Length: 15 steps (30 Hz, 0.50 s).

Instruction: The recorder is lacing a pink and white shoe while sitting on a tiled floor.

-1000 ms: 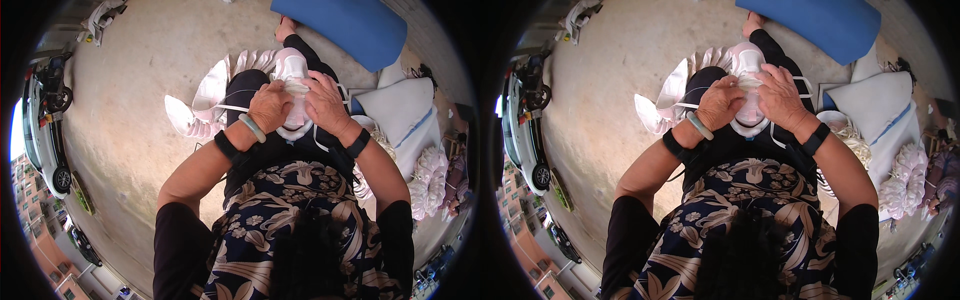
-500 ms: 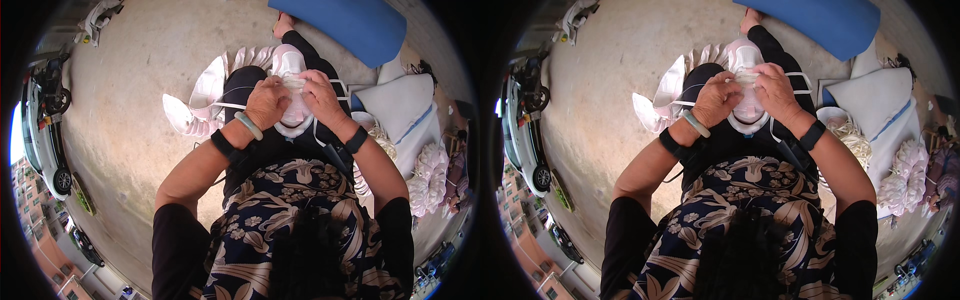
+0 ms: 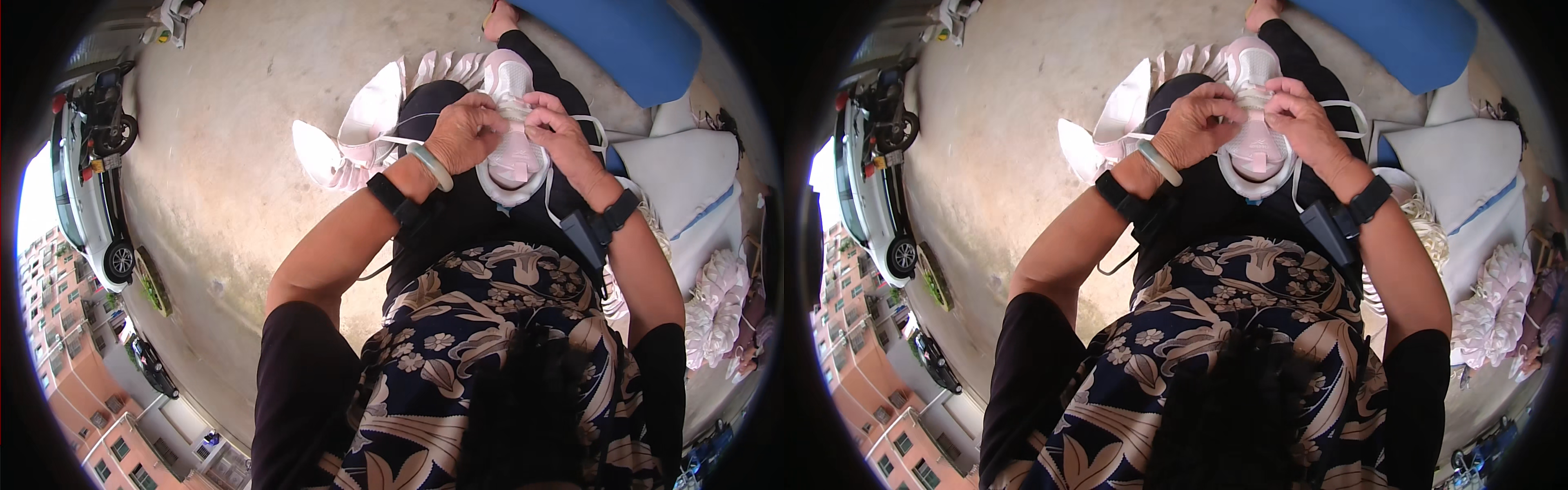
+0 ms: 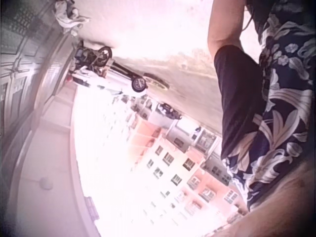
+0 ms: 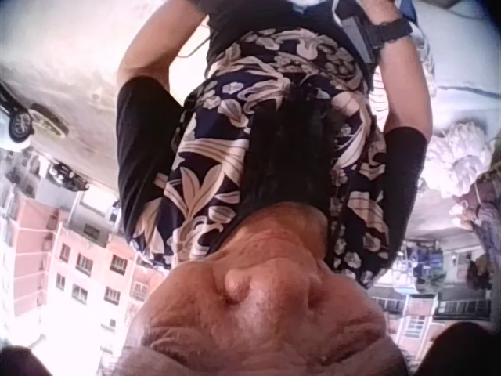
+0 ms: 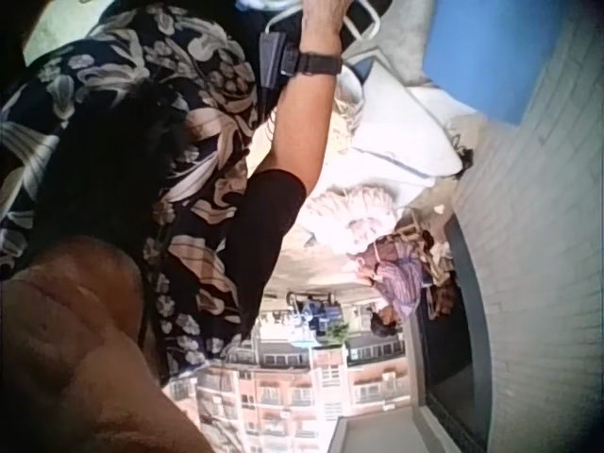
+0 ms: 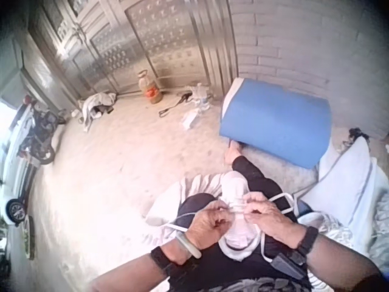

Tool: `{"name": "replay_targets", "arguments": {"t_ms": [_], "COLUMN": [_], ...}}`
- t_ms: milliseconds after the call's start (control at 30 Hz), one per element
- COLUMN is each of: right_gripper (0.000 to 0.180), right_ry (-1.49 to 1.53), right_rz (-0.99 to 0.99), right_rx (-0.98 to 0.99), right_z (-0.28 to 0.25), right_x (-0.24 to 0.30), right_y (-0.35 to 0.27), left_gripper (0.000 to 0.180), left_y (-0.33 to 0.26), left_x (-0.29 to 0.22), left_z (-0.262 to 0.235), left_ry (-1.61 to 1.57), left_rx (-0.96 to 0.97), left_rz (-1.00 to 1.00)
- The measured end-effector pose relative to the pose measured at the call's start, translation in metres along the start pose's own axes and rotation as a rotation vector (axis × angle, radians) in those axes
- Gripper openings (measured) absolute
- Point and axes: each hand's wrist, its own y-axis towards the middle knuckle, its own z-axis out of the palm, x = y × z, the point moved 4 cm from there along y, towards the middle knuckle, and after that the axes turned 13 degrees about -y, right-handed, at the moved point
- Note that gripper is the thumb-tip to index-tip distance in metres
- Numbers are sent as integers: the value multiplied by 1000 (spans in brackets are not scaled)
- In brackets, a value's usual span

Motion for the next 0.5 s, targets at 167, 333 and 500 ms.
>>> {"name": "replay_targets", "arguments": {"t_ms": [167, 333, 500], "right_gripper": [4, 6, 11], "right_ry": [141, -126, -353], "right_rz": [51, -113, -220], "right_rx": [47, -102, -97], "right_z": [0, 5, -9], "right_x": [5, 2, 16], "right_y": [0, 2, -5], "left_gripper": [15, 18, 22], "left_y": [5, -3, 0], "left_x": [5, -1, -4], "left_z": [4, 1, 2], "left_ry": [-361, -86, 35], "left_rx": [-7, -37, -7], "left_rz": [-131, -45, -28]}}
